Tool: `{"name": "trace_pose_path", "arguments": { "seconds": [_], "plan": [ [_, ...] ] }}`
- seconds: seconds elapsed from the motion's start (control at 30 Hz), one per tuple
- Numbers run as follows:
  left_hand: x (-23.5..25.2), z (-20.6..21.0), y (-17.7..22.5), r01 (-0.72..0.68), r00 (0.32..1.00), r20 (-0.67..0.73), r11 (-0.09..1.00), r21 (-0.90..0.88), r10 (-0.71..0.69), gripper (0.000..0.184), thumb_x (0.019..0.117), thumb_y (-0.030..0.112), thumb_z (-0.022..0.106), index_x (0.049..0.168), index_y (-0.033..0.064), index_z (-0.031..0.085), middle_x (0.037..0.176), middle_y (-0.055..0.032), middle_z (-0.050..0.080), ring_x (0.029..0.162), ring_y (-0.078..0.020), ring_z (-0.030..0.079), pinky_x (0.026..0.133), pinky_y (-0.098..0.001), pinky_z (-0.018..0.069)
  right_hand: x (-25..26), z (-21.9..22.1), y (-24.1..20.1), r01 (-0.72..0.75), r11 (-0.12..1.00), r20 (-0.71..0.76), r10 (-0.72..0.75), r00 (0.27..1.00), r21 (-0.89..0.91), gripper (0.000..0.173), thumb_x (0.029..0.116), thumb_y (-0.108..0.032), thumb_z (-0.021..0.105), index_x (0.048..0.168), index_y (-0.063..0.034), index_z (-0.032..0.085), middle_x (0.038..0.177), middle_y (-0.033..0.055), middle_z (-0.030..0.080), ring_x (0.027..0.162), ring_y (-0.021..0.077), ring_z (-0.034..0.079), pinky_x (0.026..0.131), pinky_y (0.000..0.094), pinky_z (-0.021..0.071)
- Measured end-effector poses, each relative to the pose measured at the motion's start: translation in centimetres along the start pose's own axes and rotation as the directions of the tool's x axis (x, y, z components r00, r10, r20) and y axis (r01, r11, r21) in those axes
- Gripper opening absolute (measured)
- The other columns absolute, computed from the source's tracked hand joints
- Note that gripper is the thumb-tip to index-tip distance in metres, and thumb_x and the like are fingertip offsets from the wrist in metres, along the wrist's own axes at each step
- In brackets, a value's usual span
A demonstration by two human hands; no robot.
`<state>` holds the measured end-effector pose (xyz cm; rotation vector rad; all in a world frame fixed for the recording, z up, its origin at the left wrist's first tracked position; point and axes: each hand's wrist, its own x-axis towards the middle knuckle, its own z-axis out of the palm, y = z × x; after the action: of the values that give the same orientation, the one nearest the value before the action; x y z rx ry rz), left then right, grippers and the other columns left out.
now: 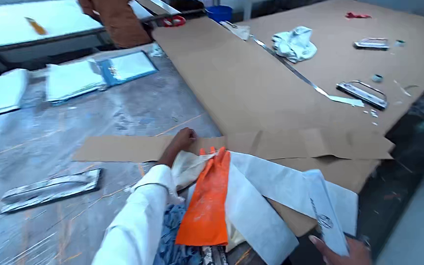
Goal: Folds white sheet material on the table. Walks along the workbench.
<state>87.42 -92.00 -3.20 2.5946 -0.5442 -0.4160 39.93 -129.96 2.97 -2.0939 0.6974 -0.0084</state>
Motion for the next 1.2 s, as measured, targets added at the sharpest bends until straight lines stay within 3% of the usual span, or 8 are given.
{"name": "trace_pose_path", "arguments": {
  "seconds": [0.17,0.37,0.53,0.77,0.9,1.03,1.1,1.2],
  "plan": [
    [-0.6,0.4,2.3,0.115,0.993,-0.031,0.992,0.048,-0.113,0.022,0.1033,0.005,0.055,0.11,-0.0135,0.065,0.121,-0.0358,0.058,0.117,-0.0519,0.057,0.1,-0.0669,0.0445,3.1,0.7,-2.0,-0.031,0.97,0.054,0.018,0.998,0.243,0.027,0.0779,-0.031,0.084,0.08,-0.01,0.067,0.056,-0.0037,0.064,0.044,0.0086,0.061,0.045,0.0251,0.0546],
    [-8.4,-1.1,9.6,0.041,0.962,-0.265,0.996,-0.076,-0.06,0.025,0.1044,0.003,0.051,0.119,-0.0153,0.059,0.124,-0.0362,0.057,0.117,-0.0512,0.058,0.102,-0.0645,0.046,6.8,0.6,-3.2,0.039,0.93,0.235,-0.132,0.963,0.364,0.025,0.078,-0.028,0.084,0.08,-0.0103,0.067,0.057,-0.003,0.063,0.044,0.0091,0.06,0.045,0.0257,0.0543],
    [-11.0,-2.2,7.9,0.24,0.903,-0.317,0.953,-0.186,-0.289,0.027,0.1019,0.002,0.053,0.124,-0.0137,0.055,0.122,-0.0346,0.06,0.116,-0.0484,0.061,0.101,-0.0616,0.0475,7.1,-0.7,-3.7,0.066,0.905,0.325,-0.218,0.92,0.42,0.018,0.0794,-0.017,0.083,0.079,-0.0104,0.066,0.056,-0.004,0.064,0.044,0.0077,0.06,0.044,0.0246,0.0544],
    [-5.6,-1.1,5.2,0.255,0.909,-0.278,0.942,-0.218,-0.311,0.027,0.1011,0.006,0.059,0.12,-0.0126,0.06,0.114,-0.0315,0.066,0.108,-0.0445,0.065,0.099,-0.0599,0.0486,5.9,-1.7,-1.4,-0.006,0.923,0.32,-0.127,0.939,0.384,0.016,0.0826,-0.016,0.082,0.081,-0.01,0.067,0.057,-0.0042,0.065,0.045,0.007,0.061,0.046,0.0244,0.0553],
    [-0.3,-0.5,4.0,0.285,0.93,-0.195,0.946,-0.151,-0.312,0.033,0.0995,0.006,0.062,0.128,-0.0111,0.058,0.118,-0.0319,0.065,0.113,-0.0463,0.064,0.102,-0.0613,0.0467,5.2,-2.1,-1.2,0.004,0.935,0.257,-0.102,0.961,0.356,0.016,0.0836,-0.015,0.081,0.081,-0.0104,0.066,0.059,-0.0058,0.066,0.047,0.006,0.062,0.048,0.0251,0.0564],
    [2.2,-0.6,2.0,0.318,0.947,-0.064,0.945,0.071,-0.314,0.027,0.0975,0.014,0.067,0.109,-0.011,0.068,0.111,-0.0355,0.066,0.113,-0.0543,0.061,0.097,-0.0728,0.0442,4.8,-2.1,-2.1,-0.031,0.925,0.247,-0.069,0.966,0.378,0.013,0.0847,-0.013,0.08,0.083,-0.01,0.067,0.059,-0.0062,0.066,0.047,0.0051,0.061,0.047,0.0235,0.0551],
    [2.1,-0.7,3.1,0.258,0.965,-0.061,0.963,0.081,-0.254,0.025,0.0986,0.012,0.065,0.108,-0.0107,0.068,0.109,-0.0355,0.066,0.11,-0.0553,0.061,0.095,-0.0745,0.0437,5.0,-2.1,-2.4,-0.07,0.904,0.245,-0.039,0.969,0.421,0.014,0.0826,-0.016,0.081,0.082,-0.0113,0.068,0.057,-0.0057,0.065,0.044,0.0054,0.06,0.045,0.0226,0.0536],
    [-1.3,-1.3,10.1,0.099,0.986,-0.135,0.995,-0.018,-0.101,0.021,0.1003,0.008,0.062,0.107,-0.0114,0.067,0.102,-0.0327,0.068,0.097,-0.0515,0.066,0.089,-0.0718,0.0467,6.3,-2.4,-3.1,-0.088,0.849,0.264,-0.062,0.962,0.521,0.018,0.0807,-0.023,0.083,0.082,-0.0129,0.068,0.059,-0.0047,0.065,0.044,0.0058,0.059,0.044,0.0225,0.0529]
  ]
}}
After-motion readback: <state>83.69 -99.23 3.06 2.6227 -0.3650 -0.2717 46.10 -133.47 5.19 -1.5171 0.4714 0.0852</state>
